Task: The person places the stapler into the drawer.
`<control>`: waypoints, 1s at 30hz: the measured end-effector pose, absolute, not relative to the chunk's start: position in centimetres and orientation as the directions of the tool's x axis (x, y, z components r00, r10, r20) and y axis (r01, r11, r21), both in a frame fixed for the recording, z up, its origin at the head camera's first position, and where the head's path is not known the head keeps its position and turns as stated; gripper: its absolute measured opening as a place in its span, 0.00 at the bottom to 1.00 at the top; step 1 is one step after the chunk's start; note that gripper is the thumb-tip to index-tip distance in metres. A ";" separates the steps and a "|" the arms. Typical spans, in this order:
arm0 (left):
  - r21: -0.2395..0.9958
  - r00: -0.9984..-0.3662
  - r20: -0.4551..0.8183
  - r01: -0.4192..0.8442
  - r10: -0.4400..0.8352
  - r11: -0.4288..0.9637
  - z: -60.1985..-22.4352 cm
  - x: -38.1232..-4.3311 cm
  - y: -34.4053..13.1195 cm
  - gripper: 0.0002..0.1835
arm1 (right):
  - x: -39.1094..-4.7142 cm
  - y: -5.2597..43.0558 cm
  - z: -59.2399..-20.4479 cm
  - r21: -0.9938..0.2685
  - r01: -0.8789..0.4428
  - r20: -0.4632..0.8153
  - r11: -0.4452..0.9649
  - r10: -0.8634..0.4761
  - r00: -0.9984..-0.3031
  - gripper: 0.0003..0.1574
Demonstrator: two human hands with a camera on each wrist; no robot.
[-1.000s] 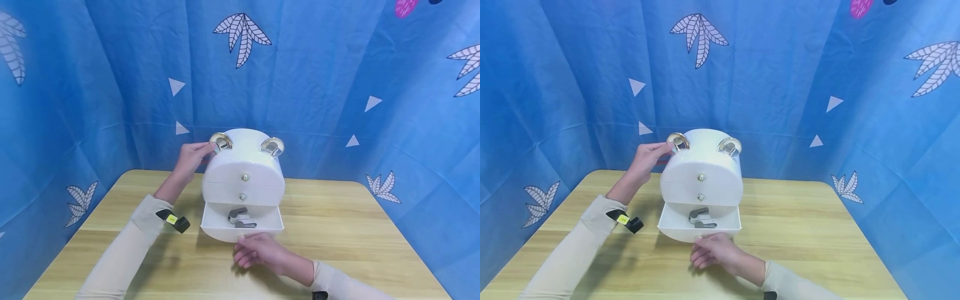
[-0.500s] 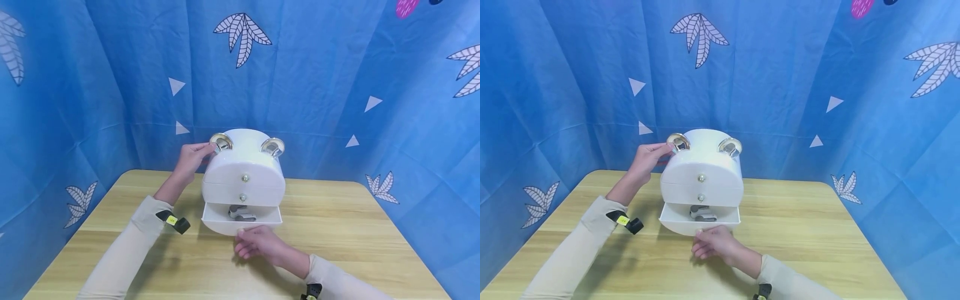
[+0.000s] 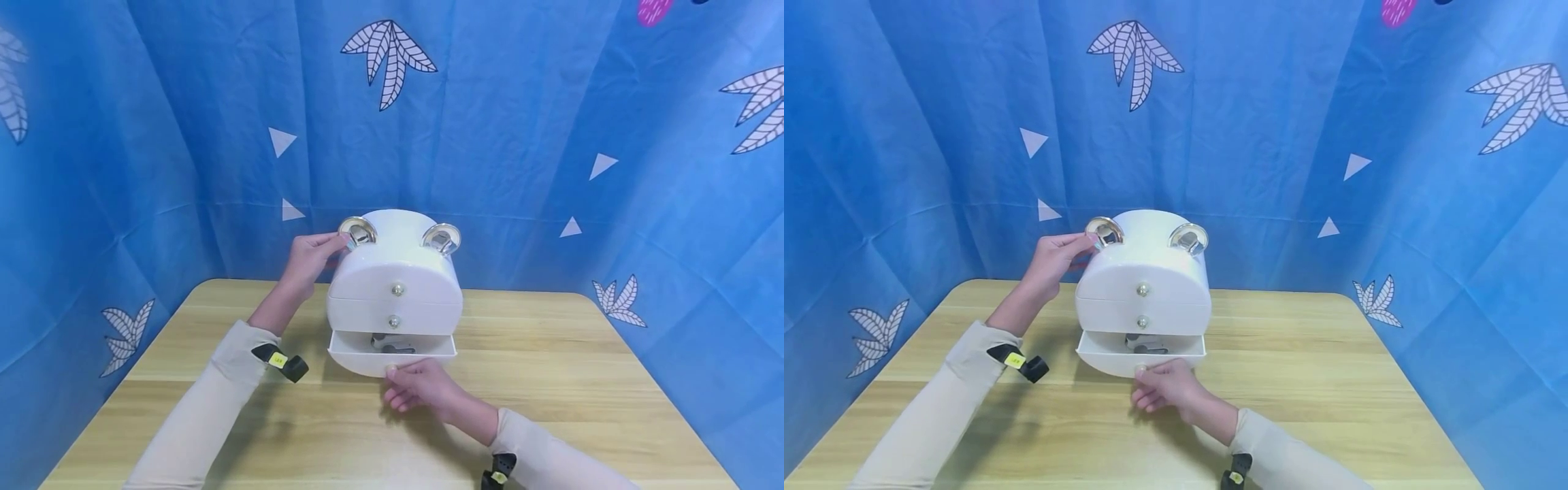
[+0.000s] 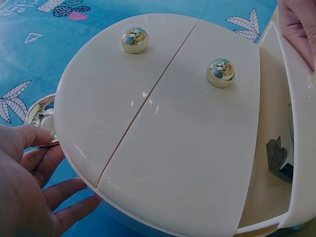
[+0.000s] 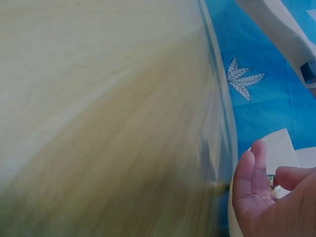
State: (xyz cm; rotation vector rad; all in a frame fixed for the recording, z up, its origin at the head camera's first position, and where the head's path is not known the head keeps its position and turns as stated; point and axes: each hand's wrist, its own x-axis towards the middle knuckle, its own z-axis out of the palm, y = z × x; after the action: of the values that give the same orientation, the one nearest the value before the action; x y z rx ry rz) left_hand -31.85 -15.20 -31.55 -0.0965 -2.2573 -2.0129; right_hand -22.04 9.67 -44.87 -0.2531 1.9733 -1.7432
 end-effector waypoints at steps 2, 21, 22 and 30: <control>0.986 -0.992 0.124 0.120 -0.028 0.119 -31.6 -31.8 -15.3 0.24 | -22.2 9.5 -44.8 -0.968 0.182 -0.241 0.171 -0.445 -0.862 0.25; 0.988 -0.993 0.113 0.109 -0.022 0.112 -31.3 -31.7 -15.3 0.24 | -23.9 9.1 -44.3 -0.966 0.212 -0.256 0.149 -0.427 -0.867 0.24; 0.988 -0.994 0.110 0.107 -0.023 0.114 -31.3 -31.7 -15.3 0.24 | -23.9 9.1 -44.3 -0.966 0.211 -0.256 0.150 -0.427 -0.867 0.24; 0.988 -0.994 0.106 0.103 -0.024 0.117 -31.3 -31.6 -15.2 0.24 | -24.3 9.1 -44.5 -0.967 0.212 -0.253 0.142 -0.425 -0.869 0.24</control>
State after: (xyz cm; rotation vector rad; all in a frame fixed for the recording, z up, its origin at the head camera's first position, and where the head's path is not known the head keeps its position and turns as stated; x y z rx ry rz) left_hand -31.63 -15.21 -31.34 -0.0799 -2.2745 -2.0243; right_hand -24.34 9.11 -44.48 -0.2033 1.9514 -1.7770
